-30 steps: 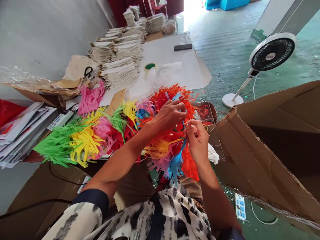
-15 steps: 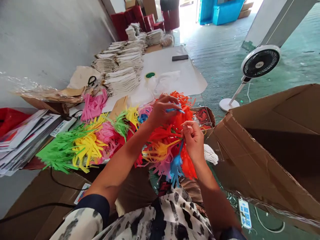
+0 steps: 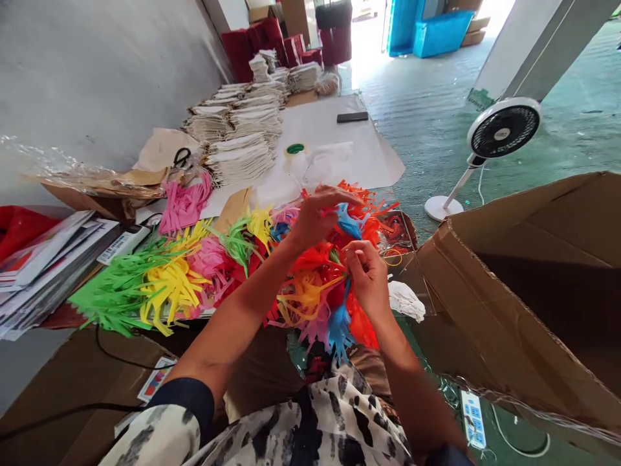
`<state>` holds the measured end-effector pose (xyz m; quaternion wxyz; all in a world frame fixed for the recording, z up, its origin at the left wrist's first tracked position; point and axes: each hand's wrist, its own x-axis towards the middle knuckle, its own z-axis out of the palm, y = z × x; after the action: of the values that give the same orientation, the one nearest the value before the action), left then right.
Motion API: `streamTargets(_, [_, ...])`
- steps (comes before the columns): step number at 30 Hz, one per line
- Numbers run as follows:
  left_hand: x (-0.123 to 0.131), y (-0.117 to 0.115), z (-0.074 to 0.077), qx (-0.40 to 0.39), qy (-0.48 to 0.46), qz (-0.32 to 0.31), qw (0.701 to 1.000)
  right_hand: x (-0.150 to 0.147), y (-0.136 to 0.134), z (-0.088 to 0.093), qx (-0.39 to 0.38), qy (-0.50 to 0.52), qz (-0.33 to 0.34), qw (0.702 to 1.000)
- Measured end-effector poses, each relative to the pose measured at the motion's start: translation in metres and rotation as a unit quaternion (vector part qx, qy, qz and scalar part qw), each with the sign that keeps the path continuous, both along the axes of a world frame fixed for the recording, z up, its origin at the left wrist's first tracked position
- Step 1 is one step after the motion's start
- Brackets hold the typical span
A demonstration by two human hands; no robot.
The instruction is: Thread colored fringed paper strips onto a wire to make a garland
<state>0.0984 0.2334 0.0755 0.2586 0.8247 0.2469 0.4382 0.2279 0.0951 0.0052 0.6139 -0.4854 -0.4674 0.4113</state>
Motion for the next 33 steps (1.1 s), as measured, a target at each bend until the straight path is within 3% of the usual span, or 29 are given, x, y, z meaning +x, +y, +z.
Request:
streamTargets(2, [0.008,0.005,0.008,-0.022,-0.072,0.047,0.996,-0.004,-0.004,0.0,-0.001,-0.011,0.011,1.0])
streamTargets(4, [0.015,0.008,0.012,-0.04,-0.085,0.039,0.995,-0.007,-0.006,0.0,0.001,-0.016,0.016,1.0])
streamTargets(7, [0.027,0.006,0.006,-0.038,0.078,-0.091,0.992,-0.012,-0.008,-0.002,0.007,-0.011,0.007,1.0])
streamTargets(9, [0.035,0.003,-0.006,-0.006,0.231,-0.146,0.962,-0.014,-0.01,-0.005,0.007,-0.005,-0.001,1.0])
streamTargets(12, [0.043,0.004,-0.026,0.03,0.36,-0.131,0.923,-0.017,-0.015,-0.008,0.005,-0.004,-0.004,1.0])
streamTargets(15, [0.048,0.012,-0.042,0.032,0.379,-0.129,0.916,-0.019,-0.018,-0.006,0.006,-0.008,-0.002,1.0])
streamTargets(19, [0.044,0.021,-0.049,0.045,0.31,-0.126,0.941,-0.018,-0.015,0.003,0.018,-0.012,-0.002,1.0])
streamTargets(23, [0.026,0.022,-0.038,0.042,0.161,-0.08,0.983,-0.016,-0.011,0.009,0.025,-0.017,-0.002,1.0])
streamTargets(28, [-0.005,0.016,-0.006,-0.031,-0.053,-0.026,0.998,-0.014,-0.008,0.013,0.027,-0.016,-0.008,0.999])
streamTargets(33, [-0.049,0.004,0.036,-0.065,-0.207,0.136,0.967,-0.012,-0.003,0.016,0.019,-0.016,-0.016,1.0])
